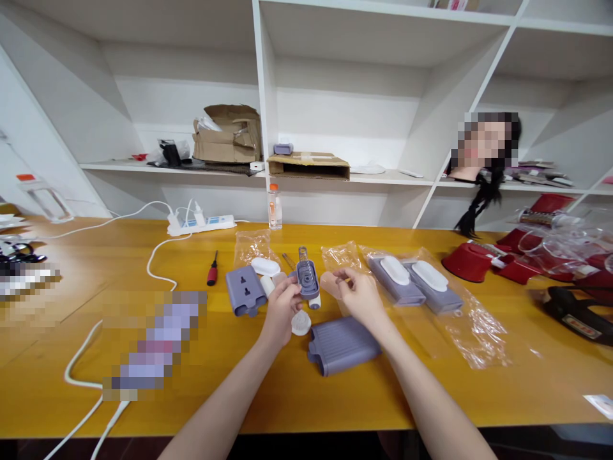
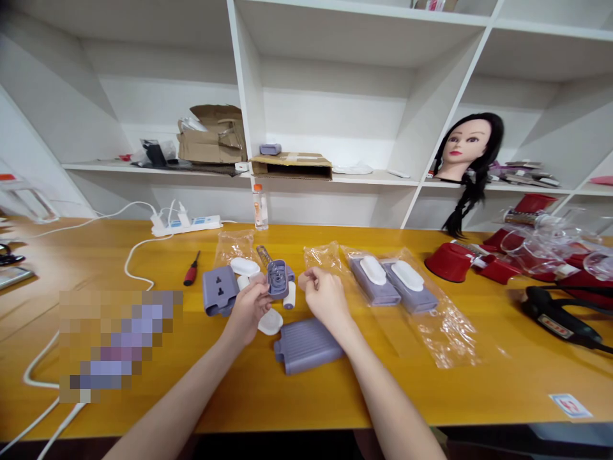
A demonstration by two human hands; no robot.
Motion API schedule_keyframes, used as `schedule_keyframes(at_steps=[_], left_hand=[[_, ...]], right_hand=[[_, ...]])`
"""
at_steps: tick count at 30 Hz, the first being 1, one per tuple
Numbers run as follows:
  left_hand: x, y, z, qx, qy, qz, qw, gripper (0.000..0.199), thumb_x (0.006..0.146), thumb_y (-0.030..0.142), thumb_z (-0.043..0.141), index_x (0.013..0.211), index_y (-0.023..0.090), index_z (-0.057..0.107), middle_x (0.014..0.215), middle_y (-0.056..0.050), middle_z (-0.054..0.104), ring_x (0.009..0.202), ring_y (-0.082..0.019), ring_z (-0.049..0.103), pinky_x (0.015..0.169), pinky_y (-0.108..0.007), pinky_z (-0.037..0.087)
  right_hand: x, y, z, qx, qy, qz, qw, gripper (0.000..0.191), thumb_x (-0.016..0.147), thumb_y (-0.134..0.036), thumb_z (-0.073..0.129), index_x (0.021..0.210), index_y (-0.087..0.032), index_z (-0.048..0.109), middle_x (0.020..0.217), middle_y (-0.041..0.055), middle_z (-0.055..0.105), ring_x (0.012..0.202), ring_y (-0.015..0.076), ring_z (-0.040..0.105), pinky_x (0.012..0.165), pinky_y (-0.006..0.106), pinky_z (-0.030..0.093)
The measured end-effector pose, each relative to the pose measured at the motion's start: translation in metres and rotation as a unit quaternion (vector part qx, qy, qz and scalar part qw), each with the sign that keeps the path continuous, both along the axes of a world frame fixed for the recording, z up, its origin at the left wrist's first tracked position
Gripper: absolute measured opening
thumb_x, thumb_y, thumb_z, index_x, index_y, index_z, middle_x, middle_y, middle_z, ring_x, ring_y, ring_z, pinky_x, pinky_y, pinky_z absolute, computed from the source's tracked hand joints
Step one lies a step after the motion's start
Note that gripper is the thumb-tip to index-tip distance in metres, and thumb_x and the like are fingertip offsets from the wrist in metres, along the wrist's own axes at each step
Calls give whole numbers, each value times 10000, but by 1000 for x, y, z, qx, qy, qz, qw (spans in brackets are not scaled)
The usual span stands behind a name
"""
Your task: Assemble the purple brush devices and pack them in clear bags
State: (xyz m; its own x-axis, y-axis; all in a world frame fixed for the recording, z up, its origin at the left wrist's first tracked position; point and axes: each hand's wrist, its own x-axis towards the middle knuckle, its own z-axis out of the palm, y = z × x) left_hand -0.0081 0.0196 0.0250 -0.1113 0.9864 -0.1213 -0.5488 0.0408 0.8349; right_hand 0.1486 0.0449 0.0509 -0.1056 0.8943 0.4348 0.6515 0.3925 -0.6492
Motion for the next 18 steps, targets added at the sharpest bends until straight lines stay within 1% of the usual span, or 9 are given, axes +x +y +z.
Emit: schedule_keyframes(at_steps=[2, 4, 6, 8, 10, 12, 14, 16, 18], left_hand=[[-1, 1, 1, -2, -13, -3, 1000, 241, 589, 240, 606, 808, 162, 546, 652, 37, 602, 526, -57, 523, 472, -162, 301], [-2, 1, 1, -3, -12, -22, 1000, 213, 593, 252, 590, 778, 155, 548, 643, 27, 598, 513, -61, 520, 454, -166, 285], [-2, 1, 1, -7, -1, -51, 999, 200, 608, 274, 566, 764, 149, 562, 623, 18, 597, 484, -63, 502, 434, -173, 268], [-3, 0, 1, -14, 11, -74, 997, 186, 625, 290, 547, 741, 147, 572, 584, 20, 583, 442, -58, 462, 422, -178, 260], [-2, 0, 0, -22, 19, -86, 996, 169, 637, 302, 543, 707, 150, 570, 551, 24, 569, 425, -57, 439, 423, -178, 267], [-2, 1, -2, -32, 24, -94, 995, 191, 643, 323, 559, 712, 147, 580, 559, 6, 588, 440, -71, 466, 432, -182, 286], [-3, 4, -2, -39, 43, -109, 992, 260, 661, 369, 564, 770, 137, 607, 603, -30, 625, 472, -96, 519, 444, -192, 311], [-7, 5, 1, -50, 87, -128, 987, 322, 677, 408, 560, 835, 136, 629, 634, -54, 647, 494, -131, 567, 455, -210, 332], [-14, -2, 13, -31, 147, -92, 984, 289, 652, 375, 601, 840, 162, 650, 617, -43, 648, 498, -163, 589, 465, -229, 351]], right_hand=[[1, 1, 1, -11, -1, 7, 1000, 200, 716, -161, 468, 834, -175, 630, 774, 48, 660, 668, 159, 591, 678, 290, 443], [-2, 0, 4, -62, 70, 62, 994, 318, 701, -173, 501, 1008, -169, 584, 874, 52, 647, 661, 141, 594, 647, 274, 458], [-7, -2, 7, -134, 170, 129, 968, 516, 686, -219, 559, 1192, -192, 464, 1041, 68, 599, 701, 130, 604, 615, 257, 474], [-11, -4, 9, -212, 249, 179, 928, 605, 672, -267, 607, 1243, -228, 409, 1115, 69, 566, 758, 133, 607, 586, 240, 483], [-12, -5, 10, -271, 291, 206, 894, 540, 666, -274, 628, 1181, -231, 469, 1046, 49, 601, 756, 127, 604, 563, 217, 481], [-11, -4, 8, -298, 313, 213, 876, 443, 652, -251, 646, 1080, -214, 540, 952, 27, 629, 706, 111, 595, 557, 204, 480], [-9, -2, 5, -305, 330, 208, 869, 380, 635, -224, 659, 1005, -202, 577, 897, 13, 637, 656, 97, 584, 553, 203, 482], [-4, 1, 3, -309, 350, 192, 863, 344, 623, -203, 659, 960, -196, 592, 830, 4, 640, 603, 90, 574, 529, 202, 479], [2, 6, 3, -309, 373, 168, 859, 323, 623, -191, 649, 941, -192, 593, 764, -3, 641, 550, 83, 561, 498, 195, 466]])
